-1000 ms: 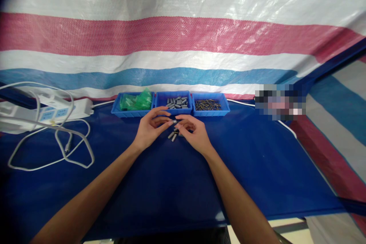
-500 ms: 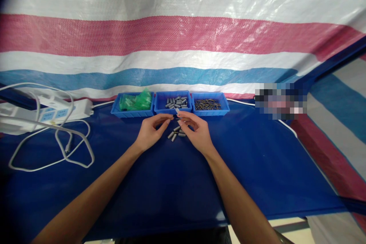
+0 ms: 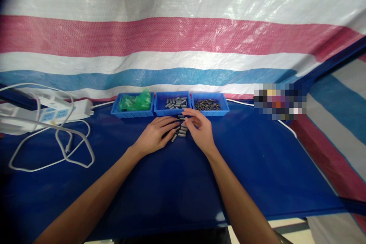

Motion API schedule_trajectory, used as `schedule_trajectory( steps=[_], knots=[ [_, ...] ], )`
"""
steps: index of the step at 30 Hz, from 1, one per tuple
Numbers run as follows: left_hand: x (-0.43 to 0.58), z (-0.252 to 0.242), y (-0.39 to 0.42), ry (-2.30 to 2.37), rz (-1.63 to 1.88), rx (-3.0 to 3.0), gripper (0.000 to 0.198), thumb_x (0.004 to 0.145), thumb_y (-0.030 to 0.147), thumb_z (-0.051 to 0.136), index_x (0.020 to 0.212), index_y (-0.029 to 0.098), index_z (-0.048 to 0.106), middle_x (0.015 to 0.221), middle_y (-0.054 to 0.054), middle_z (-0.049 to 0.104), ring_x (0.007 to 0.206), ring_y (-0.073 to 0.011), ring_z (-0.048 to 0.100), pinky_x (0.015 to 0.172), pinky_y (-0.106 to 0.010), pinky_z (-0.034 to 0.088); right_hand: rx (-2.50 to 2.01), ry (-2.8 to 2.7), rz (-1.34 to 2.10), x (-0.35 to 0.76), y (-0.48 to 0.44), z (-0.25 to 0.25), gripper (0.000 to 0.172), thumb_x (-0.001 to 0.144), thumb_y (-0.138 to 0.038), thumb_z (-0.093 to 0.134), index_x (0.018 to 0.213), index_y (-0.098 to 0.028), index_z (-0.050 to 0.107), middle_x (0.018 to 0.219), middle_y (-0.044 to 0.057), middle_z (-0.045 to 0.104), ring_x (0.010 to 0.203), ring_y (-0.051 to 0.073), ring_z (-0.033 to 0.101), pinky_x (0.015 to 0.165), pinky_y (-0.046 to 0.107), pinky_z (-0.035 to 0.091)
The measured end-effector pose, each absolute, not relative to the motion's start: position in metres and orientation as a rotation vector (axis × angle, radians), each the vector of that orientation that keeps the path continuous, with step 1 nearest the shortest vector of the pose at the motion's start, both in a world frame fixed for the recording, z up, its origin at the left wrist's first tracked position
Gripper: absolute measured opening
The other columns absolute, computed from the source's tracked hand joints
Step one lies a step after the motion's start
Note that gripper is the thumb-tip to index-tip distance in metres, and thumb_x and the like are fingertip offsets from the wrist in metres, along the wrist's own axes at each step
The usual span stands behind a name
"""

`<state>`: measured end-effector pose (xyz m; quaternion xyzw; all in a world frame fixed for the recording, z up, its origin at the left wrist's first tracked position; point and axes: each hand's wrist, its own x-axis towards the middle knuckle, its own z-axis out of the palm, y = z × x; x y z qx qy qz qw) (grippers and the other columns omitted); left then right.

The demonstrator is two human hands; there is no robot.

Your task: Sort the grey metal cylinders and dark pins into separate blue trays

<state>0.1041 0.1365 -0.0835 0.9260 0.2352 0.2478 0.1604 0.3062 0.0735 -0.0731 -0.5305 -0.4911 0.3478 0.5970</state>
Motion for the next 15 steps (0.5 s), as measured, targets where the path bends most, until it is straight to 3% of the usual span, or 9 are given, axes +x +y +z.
schedule_trajectory(
  steps=[3, 15],
  knots=[
    [0.1032, -0.0798, 0.1356, 0.625, 0.59, 2.718, 0.037, 0.105, 0.034, 0.052, 0.138, 0.023, 0.067, 0.145, -0.01, 0.066, 0.143, -0.0329, 0.052, 0.113, -0.053, 0.046, -1.223, -1.139, 0.813, 0.306, 0.0734, -0.0728, 0.028, 0.091, -0.04, 0.073, 0.116, -0.028, 0.072, 0.117, 0.007, 0.076, 0.08, 0.02, 0.074, 0.082, 0.041, 0.065],
    [0.1025, -0.0806, 0.1369, 0.715, 0.566, 2.725, 0.043, 0.106, 0.04, 0.05, 0.141, 0.019, 0.064, 0.143, -0.012, 0.067, 0.137, -0.0324, 0.057, 0.111, -0.05, 0.044, -1.219, -1.114, 0.833, 0.3049, 0.0736, -0.073, 0.029, 0.089, -0.04, 0.074, 0.115, -0.027, 0.072, 0.111, 0.006, 0.076, 0.077, 0.019, 0.073, 0.078, 0.039, 0.066]
  ],
)
